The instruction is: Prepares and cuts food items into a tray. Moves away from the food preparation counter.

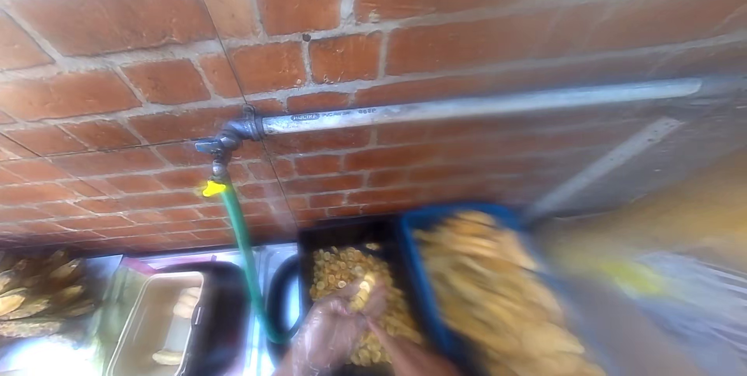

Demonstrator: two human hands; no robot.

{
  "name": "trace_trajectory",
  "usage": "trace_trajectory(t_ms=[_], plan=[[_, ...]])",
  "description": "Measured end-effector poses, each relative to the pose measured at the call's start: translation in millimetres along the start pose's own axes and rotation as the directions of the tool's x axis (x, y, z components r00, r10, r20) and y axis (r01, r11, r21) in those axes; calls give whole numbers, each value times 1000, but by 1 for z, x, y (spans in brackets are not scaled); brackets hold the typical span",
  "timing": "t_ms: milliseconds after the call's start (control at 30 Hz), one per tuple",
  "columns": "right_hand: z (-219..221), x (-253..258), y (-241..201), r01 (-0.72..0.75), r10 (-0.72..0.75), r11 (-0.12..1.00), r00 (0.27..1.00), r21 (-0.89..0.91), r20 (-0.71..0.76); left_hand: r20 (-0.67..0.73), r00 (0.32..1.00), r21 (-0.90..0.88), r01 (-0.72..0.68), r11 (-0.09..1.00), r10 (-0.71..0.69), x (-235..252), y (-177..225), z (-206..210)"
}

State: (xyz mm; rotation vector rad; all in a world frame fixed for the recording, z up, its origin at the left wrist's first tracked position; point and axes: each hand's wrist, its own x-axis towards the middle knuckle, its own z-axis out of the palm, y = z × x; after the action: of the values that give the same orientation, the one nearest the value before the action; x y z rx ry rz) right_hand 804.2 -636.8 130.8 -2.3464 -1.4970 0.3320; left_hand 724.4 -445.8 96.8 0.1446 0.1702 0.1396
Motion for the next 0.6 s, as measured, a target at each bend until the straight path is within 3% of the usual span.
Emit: trace_trajectory(t_ms=[100, 267, 400, 500, 567, 600], plan=[[-2, -2, -1, -28, 27, 999, 999, 43, 21, -19, 1000, -33, -24, 999, 23, -4, -3, -4], [-8, -7, -5, 10, -4, 999, 992, 50, -126, -1, 999, -13, -39, 999, 39, -1, -4, 0], [-5, -8, -2, -24, 24, 998, 1000, 56, 2, 38, 999, -25, -37, 999, 38, 3, -9, 2], [-9, -9, 2, -32, 30, 995, 999, 99, 16, -37, 998, -46, -57, 997, 55, 2, -12, -5], [-12, -13, 8, -29, 33, 990, 999, 140, -28, -154, 980, 94, -111, 989, 124, 3, -9, -4], [-12, -15, 11, -33, 41, 988, 998, 148, -47, -197, 964, 270, -124, 955, 181, 2, -7, -2]])
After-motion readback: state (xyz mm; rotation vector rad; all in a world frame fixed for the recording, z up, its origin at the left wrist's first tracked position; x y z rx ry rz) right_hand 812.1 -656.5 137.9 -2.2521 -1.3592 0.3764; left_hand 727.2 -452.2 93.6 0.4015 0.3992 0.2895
